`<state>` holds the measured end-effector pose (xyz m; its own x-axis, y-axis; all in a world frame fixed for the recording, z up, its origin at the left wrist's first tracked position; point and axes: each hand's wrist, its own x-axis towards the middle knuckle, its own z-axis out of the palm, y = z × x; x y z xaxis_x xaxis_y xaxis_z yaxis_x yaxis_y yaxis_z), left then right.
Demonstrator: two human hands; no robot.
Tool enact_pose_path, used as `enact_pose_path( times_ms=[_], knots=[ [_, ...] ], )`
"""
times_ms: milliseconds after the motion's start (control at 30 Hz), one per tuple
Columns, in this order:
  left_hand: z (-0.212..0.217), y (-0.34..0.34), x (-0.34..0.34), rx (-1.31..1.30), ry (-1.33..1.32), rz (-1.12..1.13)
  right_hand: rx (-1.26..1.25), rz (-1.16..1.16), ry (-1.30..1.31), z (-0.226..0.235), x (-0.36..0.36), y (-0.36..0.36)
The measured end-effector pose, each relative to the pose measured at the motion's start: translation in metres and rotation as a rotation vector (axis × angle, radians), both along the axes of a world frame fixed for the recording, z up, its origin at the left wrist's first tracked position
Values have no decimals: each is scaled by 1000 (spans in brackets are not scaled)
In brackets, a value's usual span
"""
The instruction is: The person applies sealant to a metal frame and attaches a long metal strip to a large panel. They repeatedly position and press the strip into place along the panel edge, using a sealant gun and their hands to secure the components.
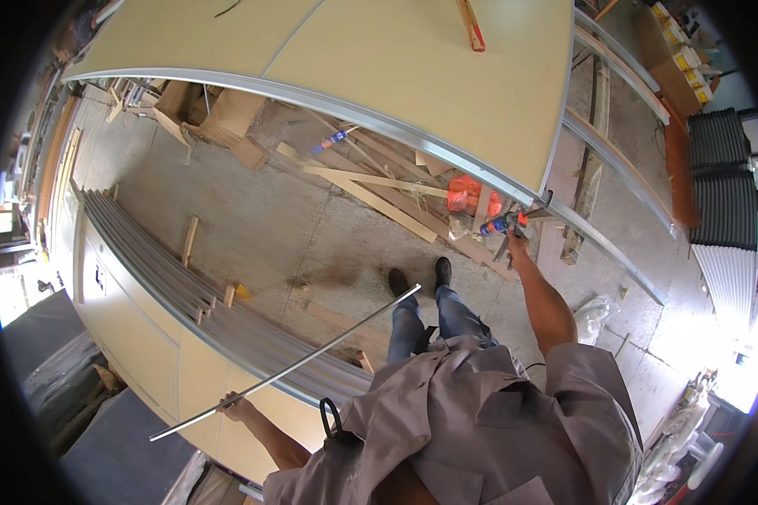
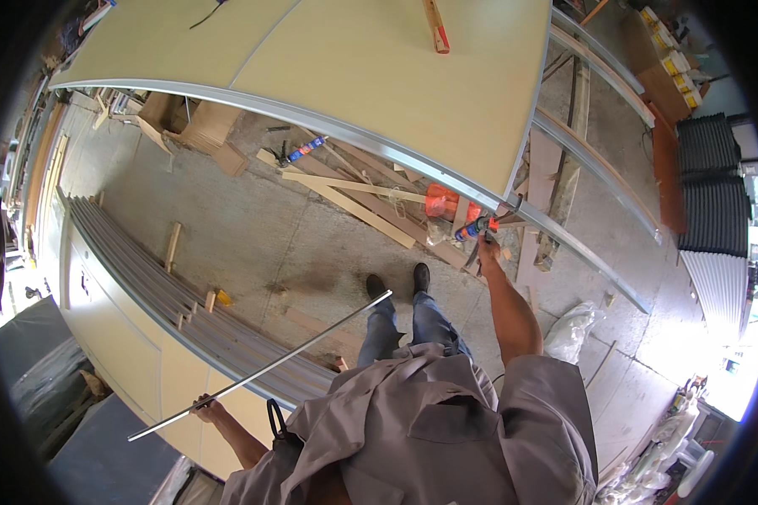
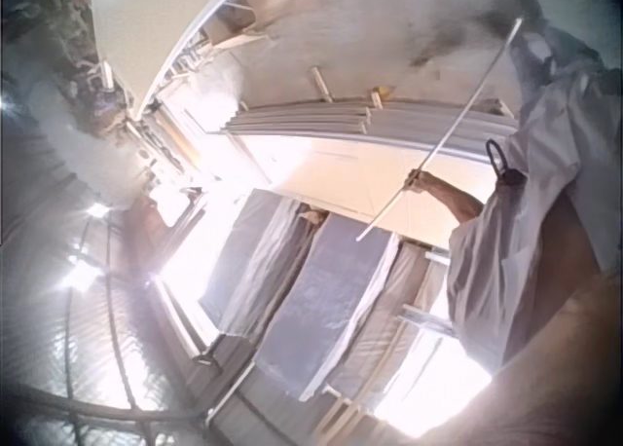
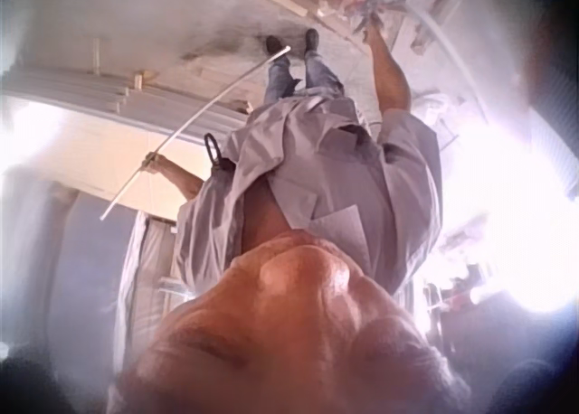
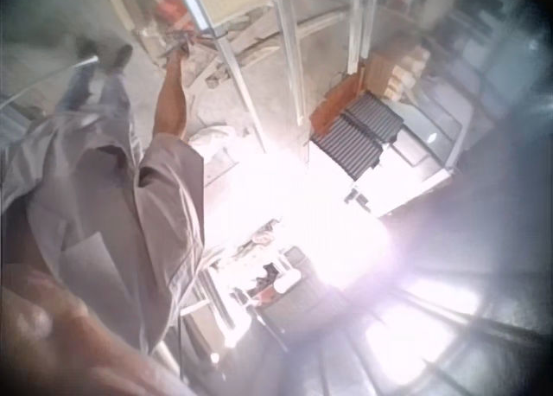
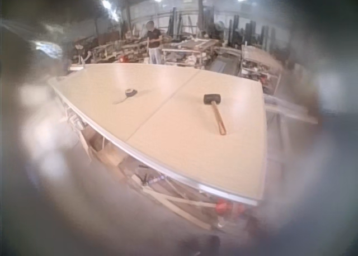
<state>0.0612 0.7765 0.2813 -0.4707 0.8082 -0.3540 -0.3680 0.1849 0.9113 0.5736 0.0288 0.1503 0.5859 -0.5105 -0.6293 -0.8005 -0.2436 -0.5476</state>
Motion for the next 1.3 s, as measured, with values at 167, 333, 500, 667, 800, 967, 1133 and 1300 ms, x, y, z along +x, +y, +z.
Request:
enact_pose_path(
  times_ms=[167,333,500,667,800,967,1133,1300],
  knots=[
    [21,-8,24,84,16,-109,232,20,-234,9,-6,1],
    [52,-22,57,190,54,-148,519,-198,-269,-1,-5,-19],
    [80,-50,94,230,-37,-148,680,-309,-225,16,-2,-10],
    [115,-95,80,284,-56,-131,525,-223,-166,36,9,-11],
    [135,-126,86,296,-76,-106,426,-129,-385,-48,1,-27],
    [158,-177,32,378,-74,-169,640,-139,-254,-18,-4,-20],
    [209,-215,28,378,-183,-40,192,179,-372,-39,-30,-32],
    [205,-189,-36,249,-561,-13,382,357,-78,-48,-98,-63]
  ],
)
